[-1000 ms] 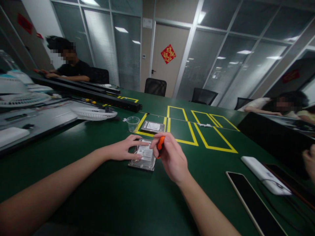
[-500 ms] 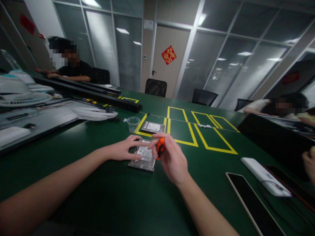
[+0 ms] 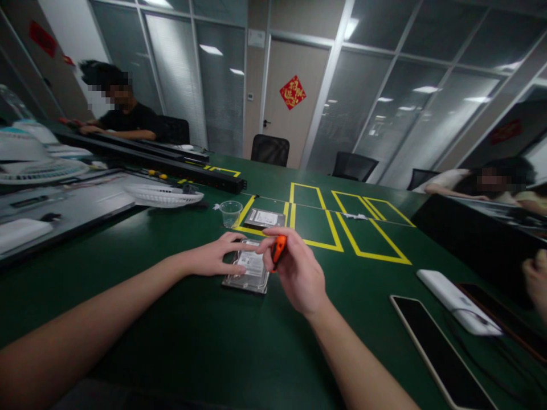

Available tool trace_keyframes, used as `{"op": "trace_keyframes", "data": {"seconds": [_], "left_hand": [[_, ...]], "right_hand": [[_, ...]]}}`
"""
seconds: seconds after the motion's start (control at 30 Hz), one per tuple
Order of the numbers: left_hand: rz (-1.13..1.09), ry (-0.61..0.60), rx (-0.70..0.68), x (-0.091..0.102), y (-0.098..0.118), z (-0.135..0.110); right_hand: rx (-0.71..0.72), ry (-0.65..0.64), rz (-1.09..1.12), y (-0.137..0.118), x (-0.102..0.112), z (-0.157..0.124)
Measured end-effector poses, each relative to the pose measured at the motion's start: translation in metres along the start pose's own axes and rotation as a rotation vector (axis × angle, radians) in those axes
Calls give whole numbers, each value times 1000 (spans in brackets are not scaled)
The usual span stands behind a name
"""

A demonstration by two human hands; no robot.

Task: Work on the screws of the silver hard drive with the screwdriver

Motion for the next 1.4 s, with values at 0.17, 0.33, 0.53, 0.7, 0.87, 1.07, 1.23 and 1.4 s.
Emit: {"op": "trace_keyframes", "data": {"seconds": [0.17,0.33,0.53,0.7,0.87,1.07,1.23,1.4], "left_hand": [[1,10,7,-1,-3,1],[17,19,-15,-2,-2,1],[4,25,-7,-3,-3,2],[0,9,28,-2,-3,1],[13,24,11,-2,-2,2],[21,29,18,-4,-1,3],[24,10,39,-5,1,4],[40,-5,9,-4,5,3]], "right_hand": [[17,-5,-8,-1,1,0],[33,-13,-17,1,4,0],[21,-11,-18,2,3,1],[-17,18,13,2,5,2],[2,15,37,2,7,2],[15,19,22,2,6,2],[-1,-2,49,2,4,4],[13,-27,51,2,7,2]]}}
Point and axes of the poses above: each hand's wrist, its own z-axis towards the middle knuckle, its own x-axis out of the back of the hand, y = z × x, the point moved 7 cm from there along z, towards the middle knuckle, and after that the axes turned 5 degrees about -x, right-handed, at the moved point
